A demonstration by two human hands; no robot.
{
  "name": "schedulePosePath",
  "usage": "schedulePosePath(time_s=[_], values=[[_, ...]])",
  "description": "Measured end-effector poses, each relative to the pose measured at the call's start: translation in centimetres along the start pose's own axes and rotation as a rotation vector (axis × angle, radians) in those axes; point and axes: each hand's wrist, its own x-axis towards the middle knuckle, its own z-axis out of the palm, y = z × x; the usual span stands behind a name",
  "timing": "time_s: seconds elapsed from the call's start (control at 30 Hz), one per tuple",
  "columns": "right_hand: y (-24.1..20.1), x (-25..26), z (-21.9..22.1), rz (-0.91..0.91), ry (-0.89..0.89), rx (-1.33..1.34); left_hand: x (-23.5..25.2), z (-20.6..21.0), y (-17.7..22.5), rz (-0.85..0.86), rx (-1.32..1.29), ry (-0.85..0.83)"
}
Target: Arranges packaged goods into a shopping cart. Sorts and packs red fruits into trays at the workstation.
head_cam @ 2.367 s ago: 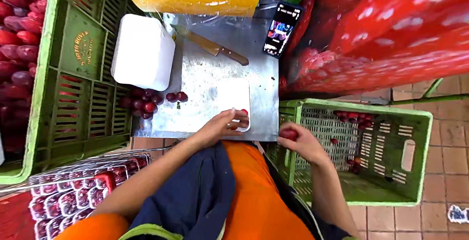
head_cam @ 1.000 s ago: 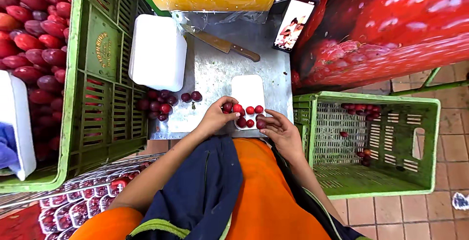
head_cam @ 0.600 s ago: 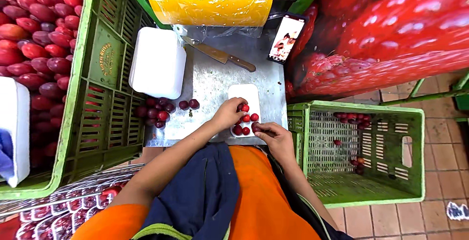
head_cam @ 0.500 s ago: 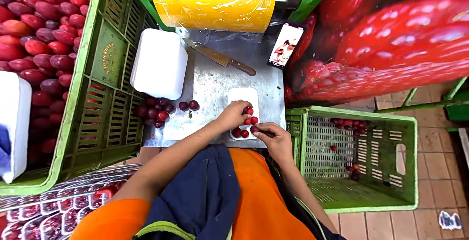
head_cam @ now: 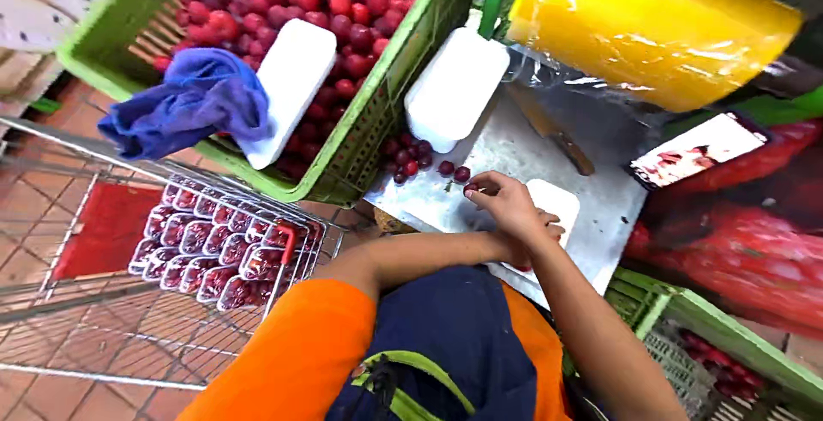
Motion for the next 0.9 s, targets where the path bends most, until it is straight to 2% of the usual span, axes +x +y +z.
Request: schedulePosePath(time_s=[0.07, 0.1, 0.17, 0.23, 0.3, 0.37, 0.43, 0.53, 0.63, 0.7, 0.83, 0.9], values=[[-0.9, 2.1, 1.5, 0.094, -0.044, 0.238, 3.1, 3.3, -3.8, 0.084, 0.093, 0.041], [-1.3, 2.7, 2.2, 0.134, -0.032, 0.378, 5.0, 5.9, -6.4, 0.188, 0.138, 0.147], [-1.9, 3.4, 2.9, 0.184, 0.015, 0.550, 6.6, 7.8, -8.4, 0.276, 0.143, 0.219], [-1.3, 2.6, 3.0, 0.144, 0.119, 0.473, 6.5, 7.4, -8.4, 0.267, 0.134, 0.204], [-0.5, 0.3, 1.9, 0.019, 0.200, 0.320, 5.4, 6.1, -7.5, 0.230, 0.113, 0.190], [0.8, -2.7, 0.1, -0.113, 0.277, 0.269, 2.4, 1.8, -4.3, 0.086, 0.051, 0.020], [2.7, -5.4, -2.1, -0.188, 0.416, 0.208, 0.8, -0.6, -3.6, 0.061, -0.048, 0.002], [6.6, -8.9, -5.3, -0.132, 0.677, 0.164, 1.7, -0.4, -4.8, 0.113, -0.130, 0.015], [10.3, -12.4, -7.9, 0.059, 0.839, 0.128, 3.3, 0.4, -5.1, 0.098, -0.163, 0.044], [11.6, -13.7, -8.9, 0.147, 0.790, 0.053, 3.9, 0.3, -5.0, 0.051, -0.183, 0.059], [11.7, -12.2, -8.5, 0.161, 0.392, -0.221, 4.6, 0.1, -4.5, -0.028, -0.105, 0.003], [11.9, -10.4, -7.8, 0.142, 0.288, -0.325, 5.7, 1.2, -5.7, 0.014, -0.041, 0.034]])
